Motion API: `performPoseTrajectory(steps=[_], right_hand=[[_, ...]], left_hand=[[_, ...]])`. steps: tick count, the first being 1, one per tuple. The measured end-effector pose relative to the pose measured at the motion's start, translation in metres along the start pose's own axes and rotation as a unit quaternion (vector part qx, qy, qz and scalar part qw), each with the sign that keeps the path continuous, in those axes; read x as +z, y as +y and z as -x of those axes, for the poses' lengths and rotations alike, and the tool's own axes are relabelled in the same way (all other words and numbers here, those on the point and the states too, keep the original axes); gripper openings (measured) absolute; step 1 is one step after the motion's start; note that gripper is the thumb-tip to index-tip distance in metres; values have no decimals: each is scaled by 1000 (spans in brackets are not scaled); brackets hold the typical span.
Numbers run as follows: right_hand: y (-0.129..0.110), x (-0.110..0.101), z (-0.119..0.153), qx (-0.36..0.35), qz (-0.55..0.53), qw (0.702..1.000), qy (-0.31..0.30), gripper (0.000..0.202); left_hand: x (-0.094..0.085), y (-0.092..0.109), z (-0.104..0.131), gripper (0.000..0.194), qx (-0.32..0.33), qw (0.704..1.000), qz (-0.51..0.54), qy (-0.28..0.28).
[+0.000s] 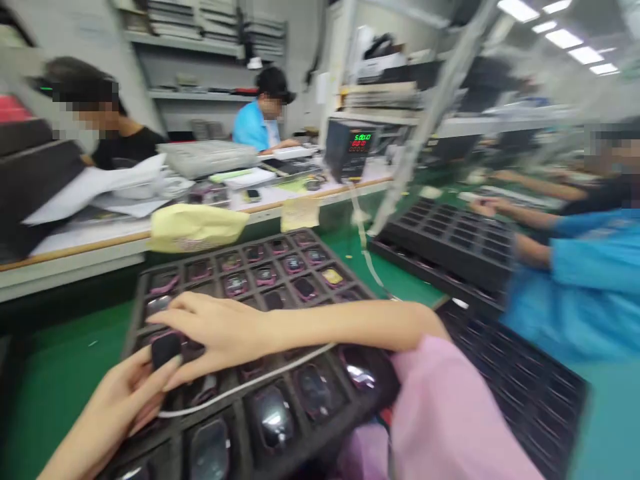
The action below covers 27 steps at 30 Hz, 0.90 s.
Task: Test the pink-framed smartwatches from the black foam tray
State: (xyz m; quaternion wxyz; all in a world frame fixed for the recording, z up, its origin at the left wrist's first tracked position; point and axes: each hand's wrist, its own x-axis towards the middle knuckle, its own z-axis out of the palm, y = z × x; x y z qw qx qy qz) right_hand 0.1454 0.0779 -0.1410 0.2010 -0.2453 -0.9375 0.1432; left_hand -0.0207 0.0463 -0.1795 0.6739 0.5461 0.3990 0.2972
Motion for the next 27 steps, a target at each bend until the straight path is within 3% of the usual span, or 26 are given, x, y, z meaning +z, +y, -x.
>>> performPoseTrajectory(steps=[2, 5, 10, 17, 23, 27], right_hand=[[3, 6, -1, -19, -10, 1000, -14, 58], [10, 15, -3, -15, -17, 1000, -12, 36], [21, 24, -4, 10, -44, 999, 21, 53], [21, 20, -8, 89, -137, 980, 109, 41], [25, 30, -6, 22, -89, 992, 85, 43], [25, 37, -3, -6, -23, 998, 65, 39]], left_hand=[[-20, -8, 11, 37, 3, 998, 4, 57], [-29, -13, 5, 37, 18, 998, 20, 61], [-32, -14, -5, 38, 52, 996, 66, 19], [-35, -19, -2, 42, 33, 997, 68, 10], [-35, -19, -1, 49, 59, 997, 50, 6], [-32, -23, 1, 31, 80, 995, 7, 58]])
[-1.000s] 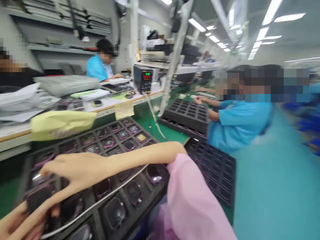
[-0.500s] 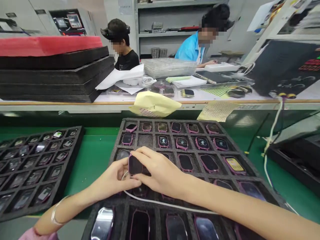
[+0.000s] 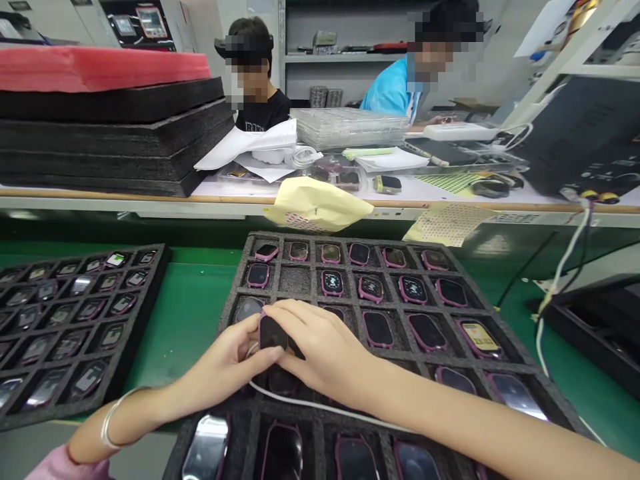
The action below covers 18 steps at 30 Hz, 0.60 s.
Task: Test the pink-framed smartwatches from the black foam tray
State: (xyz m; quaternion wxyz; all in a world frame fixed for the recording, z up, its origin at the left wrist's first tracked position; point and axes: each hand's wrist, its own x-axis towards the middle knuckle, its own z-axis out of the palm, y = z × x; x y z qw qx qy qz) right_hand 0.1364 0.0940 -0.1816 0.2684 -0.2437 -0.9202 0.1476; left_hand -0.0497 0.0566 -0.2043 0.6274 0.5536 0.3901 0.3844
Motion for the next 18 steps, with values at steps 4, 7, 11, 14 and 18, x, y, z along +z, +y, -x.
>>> performPoseTrajectory(steps=[4, 7, 11, 14, 18], right_hand=[[-4, 4, 2, -22, 66, 998, 8, 37], [-5, 7, 1, -23, 47, 999, 11, 38], [-3, 10, -1, -2, -23, 999, 22, 41], [-2, 11, -1, 20, -63, 998, 13, 41], [-2, 11, 0, 37, -85, 996, 9, 41]], left_hand=[[1, -1, 2, 24, 9, 999, -25, 25], [1, 1, 3, 24, 11, 1000, -21, 19], [-1, 4, 2, 22, 15, 1000, -7, 5], [-1, 5, 2, 23, 8, 1000, 18, -5], [-1, 5, 2, 23, 2, 999, 32, -12]])
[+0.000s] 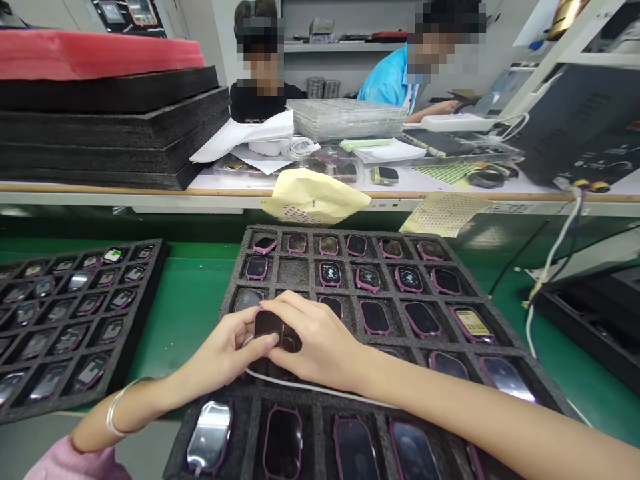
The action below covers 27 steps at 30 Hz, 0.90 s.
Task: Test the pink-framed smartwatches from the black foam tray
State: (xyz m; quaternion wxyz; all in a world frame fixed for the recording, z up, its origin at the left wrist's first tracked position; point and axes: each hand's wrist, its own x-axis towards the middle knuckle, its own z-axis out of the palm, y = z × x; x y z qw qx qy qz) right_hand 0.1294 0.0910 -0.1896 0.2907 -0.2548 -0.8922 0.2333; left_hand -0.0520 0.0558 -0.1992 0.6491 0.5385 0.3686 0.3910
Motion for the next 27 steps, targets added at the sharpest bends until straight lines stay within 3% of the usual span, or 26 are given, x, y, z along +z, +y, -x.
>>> performPoseTrajectory(steps=[19, 27], right_hand=[[-1, 1, 3, 23, -44, 999, 11, 38], [-6, 3, 4, 21, -64, 996, 52, 41]], left_hand=[[1, 2, -2, 18, -16, 1000, -2, -6], [0, 5, -1, 22, -40, 999, 29, 2]])
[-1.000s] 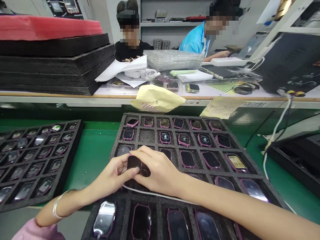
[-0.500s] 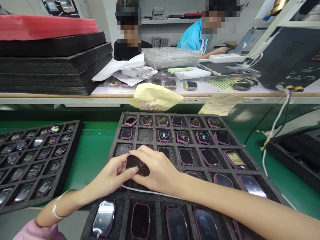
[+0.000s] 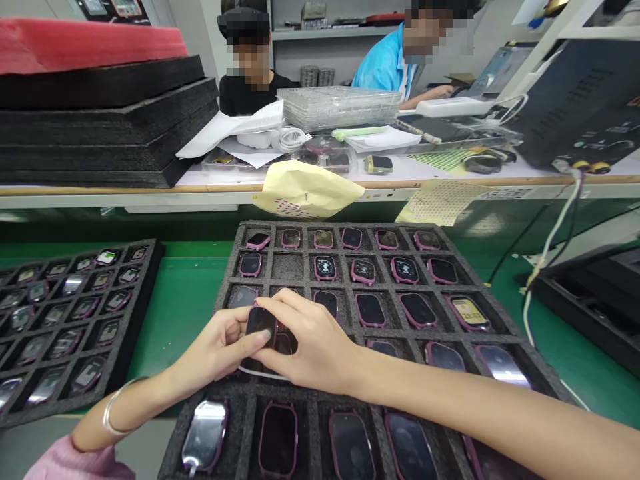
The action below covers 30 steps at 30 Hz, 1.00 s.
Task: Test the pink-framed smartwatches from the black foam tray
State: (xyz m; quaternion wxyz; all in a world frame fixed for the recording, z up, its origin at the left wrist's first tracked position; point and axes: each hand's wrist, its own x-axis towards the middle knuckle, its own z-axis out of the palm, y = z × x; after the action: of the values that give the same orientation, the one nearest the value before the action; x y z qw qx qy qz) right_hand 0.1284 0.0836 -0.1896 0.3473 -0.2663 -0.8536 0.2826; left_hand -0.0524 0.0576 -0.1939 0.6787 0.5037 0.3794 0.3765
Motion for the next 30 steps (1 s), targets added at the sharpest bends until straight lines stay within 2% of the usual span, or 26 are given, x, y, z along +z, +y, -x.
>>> performPoseTrajectory(steps=[4, 7, 9, 11, 15, 18, 21, 24, 26, 30], right_hand=[[1, -3, -3, 50, -62, 997, -17, 50], [4, -9, -7, 67, -206, 975, -51, 51], [5, -12, -10, 57, -272, 958, -66, 40], [4, -15, -12, 26, -291, 953, -84, 33], [1, -18, -13, -29, -292, 951, -92, 30], [1, -21, -13, -42, -270, 957, -98, 31], [5, -23, -14, -44, -239, 964, -107, 38], [10, -19, -14, -30, -187, 976, -105, 57], [12, -15, -13, -22, -162, 982, -91, 61], [14, -9, -9, -27, -118, 990, -65, 60]], left_hand=[[-3, 0, 1, 26, -33, 998, 52, -15], [-8, -3, 0, 27, -45, 991, 112, -58], [-12, -6, -1, 26, -44, 983, 143, -103], [-15, -9, -2, 26, -34, 977, 161, -138], [-17, -12, 0, 28, -16, 975, 150, -166], [-12, -8, 3, 28, 5, 985, 99, -139], [-4, -2, 5, 27, 21, 997, 46, -59], [2, 1, 4, 25, 19, 1000, 22, 11], [3, 2, 4, 23, 26, 999, -1, 32], [3, -1, 3, 23, 21, 998, -41, 36]])
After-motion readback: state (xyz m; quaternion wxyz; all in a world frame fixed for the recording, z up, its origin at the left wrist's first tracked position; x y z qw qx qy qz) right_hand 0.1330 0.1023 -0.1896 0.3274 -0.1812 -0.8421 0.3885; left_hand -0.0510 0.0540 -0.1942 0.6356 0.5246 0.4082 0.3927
